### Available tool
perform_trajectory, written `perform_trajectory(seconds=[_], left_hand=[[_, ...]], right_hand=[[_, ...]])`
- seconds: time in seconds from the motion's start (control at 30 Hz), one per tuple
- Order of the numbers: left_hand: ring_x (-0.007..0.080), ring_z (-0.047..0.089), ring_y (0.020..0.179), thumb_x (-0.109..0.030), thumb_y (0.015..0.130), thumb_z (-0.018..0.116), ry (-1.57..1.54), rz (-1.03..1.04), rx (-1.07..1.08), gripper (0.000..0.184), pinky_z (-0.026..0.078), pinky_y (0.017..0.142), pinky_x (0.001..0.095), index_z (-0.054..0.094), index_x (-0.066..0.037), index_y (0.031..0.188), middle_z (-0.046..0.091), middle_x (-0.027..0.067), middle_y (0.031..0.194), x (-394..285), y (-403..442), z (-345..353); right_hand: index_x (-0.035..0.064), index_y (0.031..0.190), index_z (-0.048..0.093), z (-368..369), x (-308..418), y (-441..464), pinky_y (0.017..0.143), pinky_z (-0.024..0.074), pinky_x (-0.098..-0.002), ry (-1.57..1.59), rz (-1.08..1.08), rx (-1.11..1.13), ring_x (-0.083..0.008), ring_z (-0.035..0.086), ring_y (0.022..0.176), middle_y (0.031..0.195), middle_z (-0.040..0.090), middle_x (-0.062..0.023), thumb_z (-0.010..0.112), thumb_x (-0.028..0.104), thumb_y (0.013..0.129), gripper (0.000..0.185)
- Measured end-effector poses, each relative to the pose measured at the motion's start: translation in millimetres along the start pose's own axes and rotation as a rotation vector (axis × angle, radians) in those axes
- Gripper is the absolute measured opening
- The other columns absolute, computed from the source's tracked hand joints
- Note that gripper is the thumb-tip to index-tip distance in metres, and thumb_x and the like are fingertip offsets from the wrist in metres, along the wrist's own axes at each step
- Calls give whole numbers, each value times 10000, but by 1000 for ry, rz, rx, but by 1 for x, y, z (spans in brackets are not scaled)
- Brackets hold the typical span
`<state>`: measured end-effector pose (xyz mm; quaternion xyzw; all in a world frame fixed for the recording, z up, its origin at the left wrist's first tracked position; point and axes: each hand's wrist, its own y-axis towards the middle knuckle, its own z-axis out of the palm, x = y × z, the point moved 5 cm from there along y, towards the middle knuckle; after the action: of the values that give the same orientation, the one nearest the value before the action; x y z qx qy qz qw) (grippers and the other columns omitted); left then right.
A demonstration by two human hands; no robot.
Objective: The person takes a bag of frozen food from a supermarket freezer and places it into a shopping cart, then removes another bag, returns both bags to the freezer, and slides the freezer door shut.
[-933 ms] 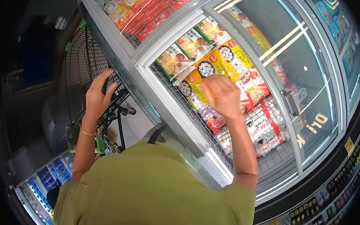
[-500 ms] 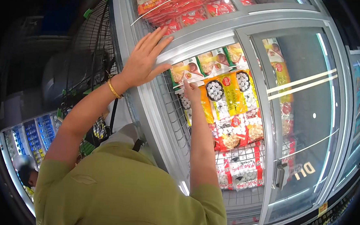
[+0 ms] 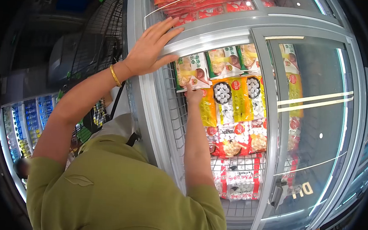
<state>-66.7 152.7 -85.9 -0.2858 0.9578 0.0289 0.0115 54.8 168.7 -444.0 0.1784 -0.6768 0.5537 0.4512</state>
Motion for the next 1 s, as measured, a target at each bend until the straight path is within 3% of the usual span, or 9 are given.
perform_trajectory(seconds=[0.1, 0.2, 0.27, 0.4, 0.47, 0.5, 0.6, 0.83, 1.0], left_hand=[[311, 251, 1342, -400, 852, 566, 19, -17, 4, 650, 211, 1092, 432, 331, -99, 1378, 277, 150, 1445, 1, 1, -1], [308, 239, 1347, -397, 856, 562, 11, -31, 27, 647, 211, 1093, 431, 327, -102, 1381, 273, 148, 1447, 2, -2, 1], [304, 238, 1348, -398, 859, 555, 29, -5, 2, 640, 211, 1094, 429, 327, -106, 1382, 273, 142, 1448, 3, -1, 1], [302, 245, 1345, -399, 862, 551, 48, 3, -7, 635, 217, 1091, 429, 329, -109, 1381, 279, 136, 1447, 4, -2, 2], [303, 257, 1341, -394, 863, 551, 51, -7, -3, 622, 225, 1086, 427, 340, -114, 1377, 291, 132, 1443, 5, -1, 1], [303, 257, 1341, -394, 863, 551, 52, -5, 1, 622, 225, 1086, 427, 340, -114, 1377, 291, 132, 1443, 6, 0, 1], [304, 269, 1335, -392, 860, 558, 51, -11, -20, 615, 235, 1080, 430, 352, -119, 1372, 300, 132, 1439, 7, 0, 1], [312, 296, 1320, -392, 831, 593, -10, -13, -19, 638, 246, 1074, 438, 371, -117, 1362, 311, 128, 1435, 9, 1, 0], [318, 307, 1313, -386, 819, 609, -16, -24, 1, 643, 256, 1068, 442, 381, -116, 1356, 314, 129, 1434, 7, 0, -1]], right_hand=[[-46, 822, 653, -8, -8, -1, 488, 491, -279, 88, 190, 80, -155, 643, 576, 680, 655, -112, 716, 403, 754, 458], [-20, 798, 658, -28, 4, -17, 528, 493, -296, -231, 363, 278, -192, 649, 586, 638, 649, -88, 717, 428, 736, 456], [32, 909, 659, -50, 55, -30, 564, 506, -341, -772, -52, 30, -235, 641, 584, 683, 659, -73, 703, 411, 744, 416], [99, 1079, 611, -32, 97, -19, 695, 512, -362, -668, -352, -42, -277, 636, 782, 928, 655, -108, 706, 373, 735, 449], [135, 1231, 503, -9, 130, -25, 913, 424, -396, -682, -932, -105, -308, 530, 1074, 1210, 533, -138, 704, 358, 732, 582], [135, 1231, 503, 0, 135, -21, 913, 424, -396, -679, -929, -105, -308, 530, 1074, 1210, 533, -138, 704, 358, 732, 582], [116, 1319, 392, 30, 138, -11, 1077, 180, -514, -1002, -892, 148, -305, 277, 1313, 1327, 426, -136, 689, 383, 741, 703], [132, 1383, 336, 46, 103, 32, 1097, 45, -529, -1334, -752, 248, -301, 258, 1327, 1399, 365, -99, 495, 572, 819, 733], [140, 1448, 194, 56, 101, 36, 1101, -18, -530, -1465, -555, 384, -280, 116, 1386, 1484, 223, -77, 455, 614, 815, 833]])
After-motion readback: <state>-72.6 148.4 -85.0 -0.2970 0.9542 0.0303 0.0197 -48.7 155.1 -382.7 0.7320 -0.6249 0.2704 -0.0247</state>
